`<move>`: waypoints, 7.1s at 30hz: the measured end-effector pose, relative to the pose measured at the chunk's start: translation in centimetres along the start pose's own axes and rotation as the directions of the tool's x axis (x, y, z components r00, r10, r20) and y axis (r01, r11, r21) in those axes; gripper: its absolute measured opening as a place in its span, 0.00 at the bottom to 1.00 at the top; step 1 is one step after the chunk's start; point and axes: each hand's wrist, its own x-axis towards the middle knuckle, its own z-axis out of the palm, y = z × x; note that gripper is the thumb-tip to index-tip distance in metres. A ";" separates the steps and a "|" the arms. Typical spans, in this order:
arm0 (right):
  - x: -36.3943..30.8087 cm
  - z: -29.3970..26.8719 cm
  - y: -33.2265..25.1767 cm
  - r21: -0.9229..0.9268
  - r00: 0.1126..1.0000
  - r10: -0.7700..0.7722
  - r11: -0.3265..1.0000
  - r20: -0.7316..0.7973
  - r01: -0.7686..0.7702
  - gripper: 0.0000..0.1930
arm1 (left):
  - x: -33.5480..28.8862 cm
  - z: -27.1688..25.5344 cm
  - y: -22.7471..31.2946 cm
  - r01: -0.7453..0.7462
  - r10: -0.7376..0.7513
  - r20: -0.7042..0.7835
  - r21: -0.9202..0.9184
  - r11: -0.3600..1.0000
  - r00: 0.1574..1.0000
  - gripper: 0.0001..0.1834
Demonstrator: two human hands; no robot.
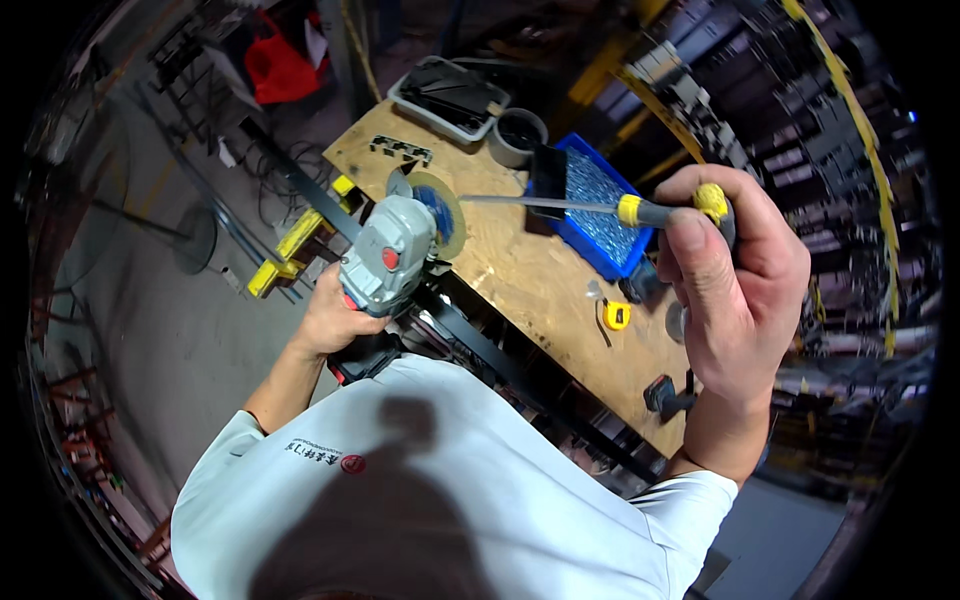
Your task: The person uses a drill to secure screws into a black metal rail on a workbench, then picks up an angle grinder and grinds the surface of a metal beam, producing sparks.
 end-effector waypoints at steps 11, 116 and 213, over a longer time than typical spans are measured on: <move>-3.3 -1.8 -4.9 -0.094 0.999 0.017 0.995 -0.043 -0.021 0.14 | 0.0 1.4 0.3 -0.139 0.124 0.112 0.138 0.981 0.986 0.31; 5.5 2.2 -0.9 0.973 0.978 0.203 0.218 0.036 -0.081 0.24 | 9.7 2.7 -0.2 0.299 -0.065 0.645 -0.262 0.918 0.762 0.49; -16.6 13.8 10.7 0.835 0.963 0.266 0.539 -0.042 -0.112 0.20 | 3.3 5.5 -0.5 0.884 -0.644 0.674 -0.030 0.466 0.362 0.33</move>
